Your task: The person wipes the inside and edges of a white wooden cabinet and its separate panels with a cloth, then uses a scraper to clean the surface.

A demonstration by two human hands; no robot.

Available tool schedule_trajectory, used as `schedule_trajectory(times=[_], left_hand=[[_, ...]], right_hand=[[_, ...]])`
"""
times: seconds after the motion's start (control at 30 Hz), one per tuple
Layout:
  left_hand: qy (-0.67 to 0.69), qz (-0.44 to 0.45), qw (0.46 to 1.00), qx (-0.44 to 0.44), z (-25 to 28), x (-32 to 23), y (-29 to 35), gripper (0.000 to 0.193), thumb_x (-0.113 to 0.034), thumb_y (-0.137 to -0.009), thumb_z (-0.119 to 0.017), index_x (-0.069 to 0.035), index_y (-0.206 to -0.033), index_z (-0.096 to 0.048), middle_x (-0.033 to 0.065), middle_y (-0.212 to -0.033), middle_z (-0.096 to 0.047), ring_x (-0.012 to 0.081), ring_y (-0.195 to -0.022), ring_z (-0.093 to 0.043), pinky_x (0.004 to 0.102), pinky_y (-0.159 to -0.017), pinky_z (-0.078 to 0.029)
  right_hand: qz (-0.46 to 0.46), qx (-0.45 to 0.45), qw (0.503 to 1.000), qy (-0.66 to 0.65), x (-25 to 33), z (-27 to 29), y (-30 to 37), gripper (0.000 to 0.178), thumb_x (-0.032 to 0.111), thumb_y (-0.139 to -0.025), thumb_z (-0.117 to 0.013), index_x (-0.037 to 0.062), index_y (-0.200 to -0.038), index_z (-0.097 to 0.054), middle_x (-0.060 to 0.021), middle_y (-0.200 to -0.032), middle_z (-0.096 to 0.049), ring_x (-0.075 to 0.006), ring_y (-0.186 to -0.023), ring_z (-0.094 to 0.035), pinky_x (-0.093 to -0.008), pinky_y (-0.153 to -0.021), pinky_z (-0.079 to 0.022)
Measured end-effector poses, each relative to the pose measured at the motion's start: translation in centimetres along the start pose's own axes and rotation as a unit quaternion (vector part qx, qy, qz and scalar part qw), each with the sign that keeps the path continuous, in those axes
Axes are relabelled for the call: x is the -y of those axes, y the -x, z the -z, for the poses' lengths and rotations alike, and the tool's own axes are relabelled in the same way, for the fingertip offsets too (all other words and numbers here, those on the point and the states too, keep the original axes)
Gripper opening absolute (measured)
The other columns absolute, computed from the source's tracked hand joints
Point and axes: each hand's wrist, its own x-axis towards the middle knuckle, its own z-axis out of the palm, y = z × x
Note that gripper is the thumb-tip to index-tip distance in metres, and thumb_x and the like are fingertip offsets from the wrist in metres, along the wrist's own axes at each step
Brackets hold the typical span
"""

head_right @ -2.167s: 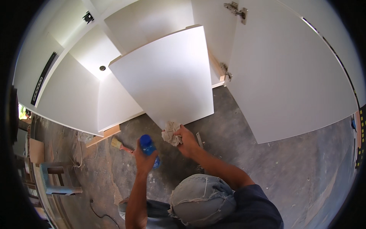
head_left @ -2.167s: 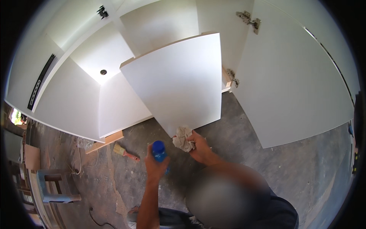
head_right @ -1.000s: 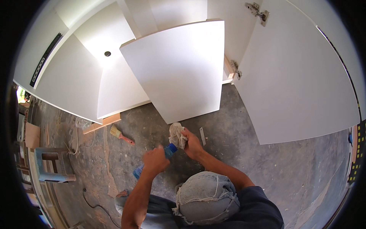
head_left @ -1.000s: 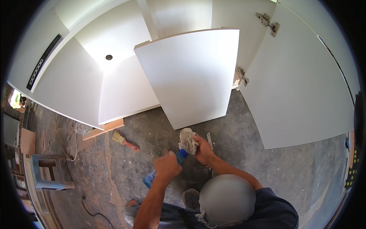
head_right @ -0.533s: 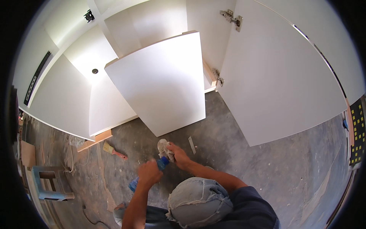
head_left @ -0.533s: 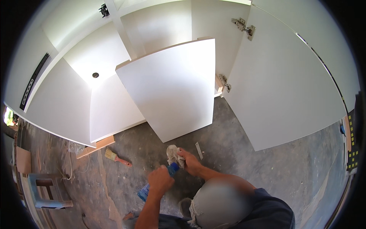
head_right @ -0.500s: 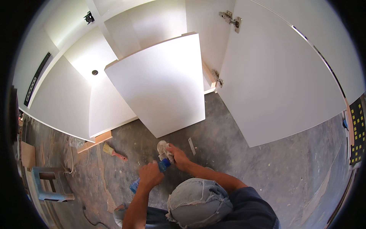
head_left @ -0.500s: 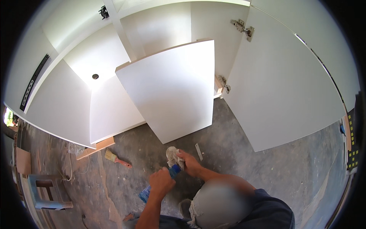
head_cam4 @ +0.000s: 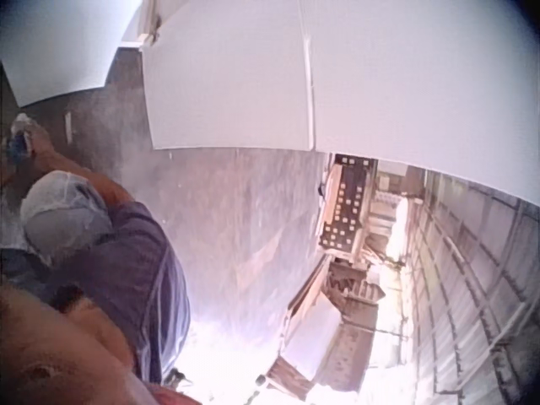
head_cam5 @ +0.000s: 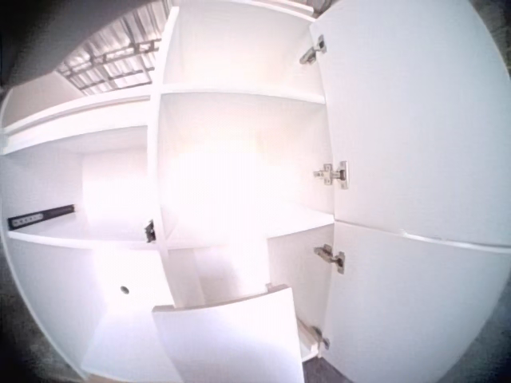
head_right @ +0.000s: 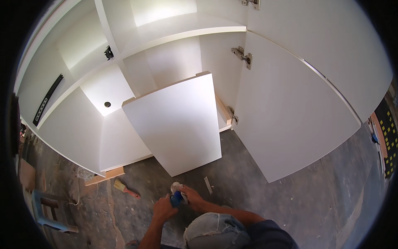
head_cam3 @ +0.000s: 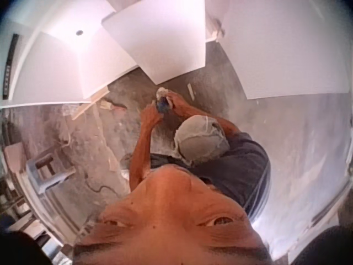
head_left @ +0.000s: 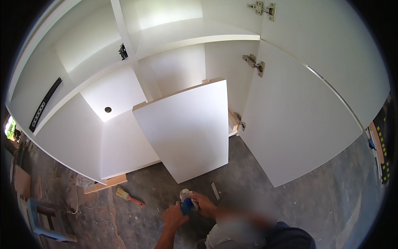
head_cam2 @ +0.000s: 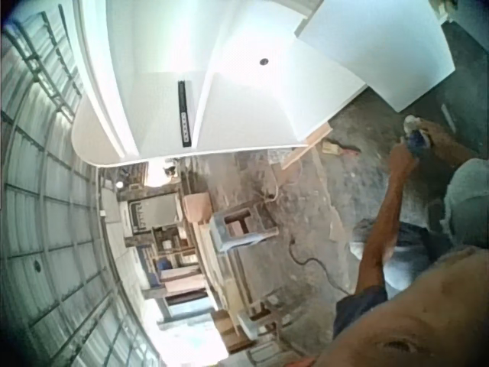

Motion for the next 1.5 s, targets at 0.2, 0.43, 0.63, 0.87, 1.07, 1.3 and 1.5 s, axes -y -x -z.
schedule_trajectory(times=[0.2,0.43,0.63,0.87,1.07,1.3,1.5], left_hand=[[0.163,-0.083,0.975,-0.129,-1.1,3.4,-1.4,0.050,-0.028,-0.071,-0.081,-0.008,-0.116,-0.072,0.0192,-0.101,-0.076,0.0397,-0.100,-0.072,0.0469,-0.088,-0.057],[0.266,-0.141,0.952,-0.050,-0.1,8.8,-0.6,0.057,-0.019,-0.062,-0.090,-0.009,-0.116,-0.075,0.0140,-0.104,-0.078,0.0310,-0.099,-0.075,0.0405,-0.091,-0.057],[0.306,-0.113,0.944,0.046,1.5,9.9,0.8,0.075,-0.027,-0.062,-0.095,-0.010,-0.130,-0.070,0.0110,-0.121,-0.074,0.0231,-0.110,-0.071,0.0378,-0.099,-0.054],[0.372,-0.027,0.918,-0.138,13.5,3.6,2.2,0.072,-0.035,-0.074,-0.094,-0.003,-0.132,-0.065,0.0135,-0.123,-0.072,0.0252,-0.114,-0.069,0.0379,-0.096,-0.055],[0.467,-0.078,0.784,-0.402,23.5,-1.9,-9.2,0.080,-0.037,-0.087,-0.086,0.003,-0.144,-0.046,0.0245,-0.135,-0.061,0.0316,-0.127,-0.059,0.0416,-0.099,-0.051],[0.484,-0.090,0.764,-0.417,23.6,-3.7,-10.9,0.047,-0.028,-0.092,-0.080,0.005,-0.122,-0.065,0.0133,-0.106,-0.072,0.0210,-0.093,-0.066,0.0362,-0.084,-0.055],[0.533,-0.160,0.725,-0.405,23.7,-0.7,-4.4,0.041,-0.020,-0.095,-0.078,0.004,-0.123,-0.061,0.0108,-0.109,-0.070,0.0183,-0.099,-0.064,0.0348,-0.092,-0.052]], right_hand=[[-0.013,0.046,0.992,-0.119,1.7,-1.1,-0.6,0.041,0.027,-0.110,-0.048,0.0007,-0.141,-0.053,-0.0132,-0.129,-0.065,-0.0240,-0.119,-0.064,-0.0402,-0.106,-0.051],[0.222,0.113,0.938,-0.241,10.6,3.0,1.2,0.046,0.031,-0.105,-0.049,-0.0019,-0.137,-0.054,-0.0201,-0.127,-0.065,-0.0366,-0.121,-0.064,-0.0533,-0.108,-0.049],[0.484,-0.068,0.832,-0.264,21.0,9.5,0.6,0.041,0.023,-0.098,-0.054,0.0001,-0.132,-0.057,-0.0156,-0.125,-0.066,-0.0294,-0.118,-0.063,-0.0471,-0.103,-0.050],[0.493,-0.004,0.864,-0.104,28.7,9.2,-4.1,0.053,0.004,-0.081,-0.066,0.0009,-0.133,-0.054,-0.0115,-0.124,-0.061,-0.0264,-0.116,-0.060,-0.0419,-0.104,-0.049],[0.447,-0.046,0.878,-0.168,29.1,10.1,-7.7,0.056,-0.004,-0.077,-0.072,0.0039,-0.130,-0.058,-0.0063,-0.111,-0.066,-0.0220,-0.102,-0.065,-0.0371,-0.097,-0.053],[0.513,-0.001,0.844,-0.158,26.1,8.8,-4.8,0.050,-0.012,-0.077,-0.067,0.0054,-0.124,-0.061,-0.0038,-0.105,-0.067,-0.0184,-0.097,-0.066,-0.0337,-0.086,-0.055],[0.510,0.031,0.843,-0.167,21.3,6.1,-3.9,0.055,-0.011,-0.076,-0.059,0.0015,-0.130,-0.054,-0.0087,-0.112,-0.065,-0.0234,-0.105,-0.067,-0.0368,-0.094,-0.055]])
